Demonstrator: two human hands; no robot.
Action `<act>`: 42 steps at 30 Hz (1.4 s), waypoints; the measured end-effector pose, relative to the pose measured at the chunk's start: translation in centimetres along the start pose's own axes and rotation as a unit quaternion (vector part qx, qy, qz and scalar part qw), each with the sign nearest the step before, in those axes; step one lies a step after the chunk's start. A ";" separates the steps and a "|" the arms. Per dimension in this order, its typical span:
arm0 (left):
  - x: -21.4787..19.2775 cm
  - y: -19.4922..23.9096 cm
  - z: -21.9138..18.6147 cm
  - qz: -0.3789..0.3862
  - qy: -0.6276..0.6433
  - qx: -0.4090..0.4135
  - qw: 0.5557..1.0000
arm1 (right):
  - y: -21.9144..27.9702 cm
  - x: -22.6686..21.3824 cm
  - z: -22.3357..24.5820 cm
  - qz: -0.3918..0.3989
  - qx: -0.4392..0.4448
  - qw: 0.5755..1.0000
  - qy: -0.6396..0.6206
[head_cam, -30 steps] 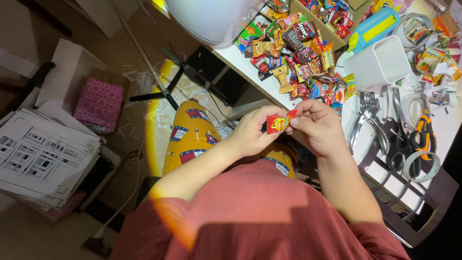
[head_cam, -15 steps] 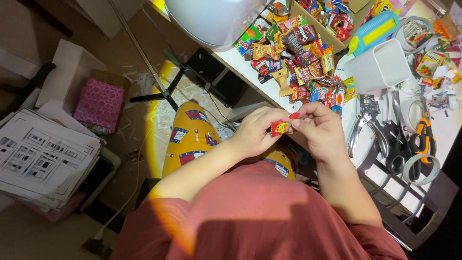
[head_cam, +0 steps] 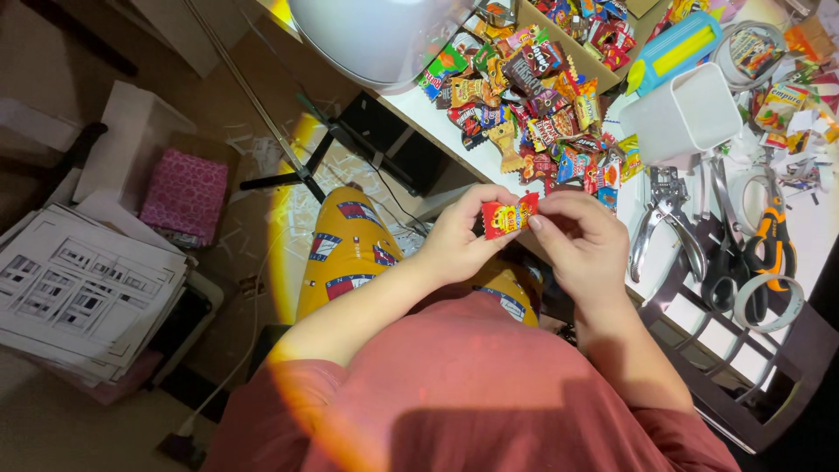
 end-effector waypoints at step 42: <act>1.3 -0.5 -1.1 -0.013 -0.031 -0.163 0.986 | 2.4 -0.3 -3.8 -0.014 -0.059 0.988 0.139</act>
Point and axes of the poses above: each hand's wrist, its own y-axis away from the middle knuckle, its own x-axis out of the palm, z = x × y, the point moved 1 cm from there along -y, towards the middle knuckle, and after that the axes turned 8 degrees about -y, right-handed, at the moved point
